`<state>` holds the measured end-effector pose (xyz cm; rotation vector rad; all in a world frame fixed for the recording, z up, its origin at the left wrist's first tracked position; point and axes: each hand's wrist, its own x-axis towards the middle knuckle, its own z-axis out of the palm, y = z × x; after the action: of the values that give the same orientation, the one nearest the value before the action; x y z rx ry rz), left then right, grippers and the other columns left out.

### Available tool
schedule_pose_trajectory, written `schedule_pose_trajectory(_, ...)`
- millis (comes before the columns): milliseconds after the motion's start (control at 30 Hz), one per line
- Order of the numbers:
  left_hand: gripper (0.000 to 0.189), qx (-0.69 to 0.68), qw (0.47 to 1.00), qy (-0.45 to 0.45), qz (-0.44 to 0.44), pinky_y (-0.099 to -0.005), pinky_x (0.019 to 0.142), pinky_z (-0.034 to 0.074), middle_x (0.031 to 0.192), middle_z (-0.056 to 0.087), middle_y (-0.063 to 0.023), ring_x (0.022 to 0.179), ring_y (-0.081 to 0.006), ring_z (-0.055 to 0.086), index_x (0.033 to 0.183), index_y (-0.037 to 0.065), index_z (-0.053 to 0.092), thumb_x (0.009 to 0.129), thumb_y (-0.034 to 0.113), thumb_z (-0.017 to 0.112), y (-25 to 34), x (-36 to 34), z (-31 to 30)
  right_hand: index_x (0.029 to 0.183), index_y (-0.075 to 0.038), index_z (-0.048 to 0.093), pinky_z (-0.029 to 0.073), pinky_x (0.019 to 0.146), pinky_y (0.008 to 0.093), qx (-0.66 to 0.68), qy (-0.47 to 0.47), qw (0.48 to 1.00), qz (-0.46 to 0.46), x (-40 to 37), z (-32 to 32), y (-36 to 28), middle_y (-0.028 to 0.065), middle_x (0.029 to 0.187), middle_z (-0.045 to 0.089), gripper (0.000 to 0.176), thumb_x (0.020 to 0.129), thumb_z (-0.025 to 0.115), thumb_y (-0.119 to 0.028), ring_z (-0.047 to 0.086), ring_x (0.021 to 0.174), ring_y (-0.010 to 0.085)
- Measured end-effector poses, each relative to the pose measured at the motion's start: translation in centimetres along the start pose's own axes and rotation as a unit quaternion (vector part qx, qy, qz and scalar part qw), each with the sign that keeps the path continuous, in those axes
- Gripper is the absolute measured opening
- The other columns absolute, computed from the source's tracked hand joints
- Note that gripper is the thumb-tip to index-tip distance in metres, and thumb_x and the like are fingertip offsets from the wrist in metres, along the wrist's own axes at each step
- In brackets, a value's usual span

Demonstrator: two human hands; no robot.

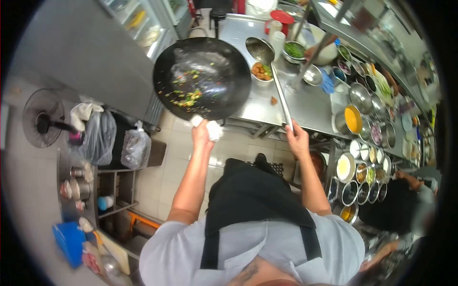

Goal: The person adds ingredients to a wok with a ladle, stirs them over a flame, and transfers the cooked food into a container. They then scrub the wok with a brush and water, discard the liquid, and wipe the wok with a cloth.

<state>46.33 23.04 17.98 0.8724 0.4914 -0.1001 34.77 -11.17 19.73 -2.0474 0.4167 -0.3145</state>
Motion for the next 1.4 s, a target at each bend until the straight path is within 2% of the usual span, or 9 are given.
schedule_pose_trajectory(100,0.014,0.009,1.000,-0.020,0.021,-0.0346,0.057,0.057,0.082,0.063,-0.0076,0.065,-0.0195,0.067,0.098,-0.003,0.059,0.088,0.005,0.054,-0.2,0.7,2.9,0.131,-0.003,0.060,0.054,0.081,0.0348,-0.094,-0.039,0.995,-0.009,2.8,-0.8,-4.8,0.0259,0.100,0.070,0.043,0.093,0.065,-0.023,0.072,0.085,0.0265)
schedule_pose_trajectory(167,0.016,0.023,0.999,-0.040,0.020,-0.0354,0.058,0.057,0.083,0.064,-0.0081,0.067,-0.0199,0.067,0.100,-0.003,0.059,0.089,0.006,0.053,-0.5,1.3,4.6,0.133,-0.005,0.059,0.055,0.080,0.0436,-0.206,-0.001,0.962,-0.179,6.1,0.8,-5.2,0.0262,0.100,0.069,0.043,0.093,0.062,-0.022,0.071,0.088,0.0359)
schedule_pose_trajectory(300,0.016,0.019,0.998,-0.059,0.004,-0.0368,0.059,0.058,0.084,0.064,-0.0090,0.070,-0.0210,0.068,0.102,-0.002,0.058,0.090,0.007,0.053,-2.1,3.1,8.9,0.142,-0.014,0.050,0.053,0.079,0.0524,-0.244,-0.031,0.960,-0.134,12.5,6.4,-9.0,0.0217,0.098,0.069,0.049,0.095,0.059,-0.029,0.066,0.088,0.0443)
schedule_pose_trajectory(433,0.017,0.009,0.997,-0.081,-0.003,-0.0378,0.059,0.058,0.086,0.065,-0.0110,0.071,-0.0231,0.069,0.103,-0.003,0.059,0.093,0.008,0.052,-3.1,5.2,13.1,0.142,-0.019,0.050,0.052,0.085,0.0526,-0.222,-0.075,0.967,-0.101,13.3,6.9,-10.5,0.0225,0.105,0.068,0.049,0.096,0.057,-0.031,0.064,0.099,0.0423)
schedule_pose_trajectory(733,0.017,0.036,0.997,-0.071,-0.008,-0.0372,0.055,0.055,0.086,0.065,-0.0106,0.069,-0.0222,0.067,0.106,-0.004,0.058,0.094,0.007,0.051,-5.3,7.9,16.8,0.137,-0.025,0.058,0.053,0.077,0.0496,-0.340,-0.109,0.927,-0.113,12.7,-10.0,-3.2,0.0196,0.101,0.068,0.044,0.093,0.062,-0.025,0.065,0.090,0.0406)
schedule_pose_trajectory(867,0.018,0.020,0.995,-0.075,0.057,-0.0359,0.055,0.055,0.086,0.065,-0.0099,0.068,-0.0212,0.067,0.105,-0.004,0.057,0.091,0.005,0.050,-7.5,7.5,19.4,0.143,-0.026,0.051,0.054,0.074,0.0488,-0.246,-0.007,0.950,-0.193,21.4,-3.0,-2.9,0.0186,0.099,0.066,0.047,0.096,0.057,-0.030,0.066,0.088,0.0391)
schedule_pose_trajectory(1033,0.019,0.002,0.994,-0.075,0.076,-0.0354,0.055,0.055,0.088,0.065,-0.0102,0.069,-0.0207,0.067,0.106,-0.004,0.057,0.091,0.005,0.051,-8.9,8.3,21.6,0.145,-0.022,0.048,0.053,0.075,0.0499,-0.263,-0.023,0.939,-0.222,26.9,2.2,-4.5,0.0199,0.090,0.064,0.050,0.097,0.057,-0.031,0.065,0.082,0.0405)
schedule_pose_trajectory(1267,0.020,-0.039,0.992,-0.066,0.103,-0.0348,0.058,0.055,0.092,0.064,-0.0098,0.072,-0.0200,0.067,0.108,-0.003,0.056,0.091,0.005,0.051,-9.2,10.2,22.0,0.141,-0.028,0.053,0.054,0.074,0.0497,-0.285,-0.140,0.932,-0.174,17.9,-9.7,2.5,0.0177,0.094,0.066,0.048,0.094,0.060,-0.025,0.066,0.083,0.0389)
schedule_pose_trajectory(1400,0.021,-0.018,0.990,-0.028,0.135,-0.0337,0.060,0.054,0.087,0.062,-0.0068,0.070,-0.0183,0.064,0.103,-0.001,0.058,0.084,-0.002,0.051,-10.3,11.4,21.3,0.141,-0.028,0.054,0.054,0.072,0.0499,-0.298,-0.093,0.933,-0.180,20.6,-9.0,0.8,0.0151,0.096,0.067,0.046,0.095,0.059,-0.027,0.067,0.081,0.0383)
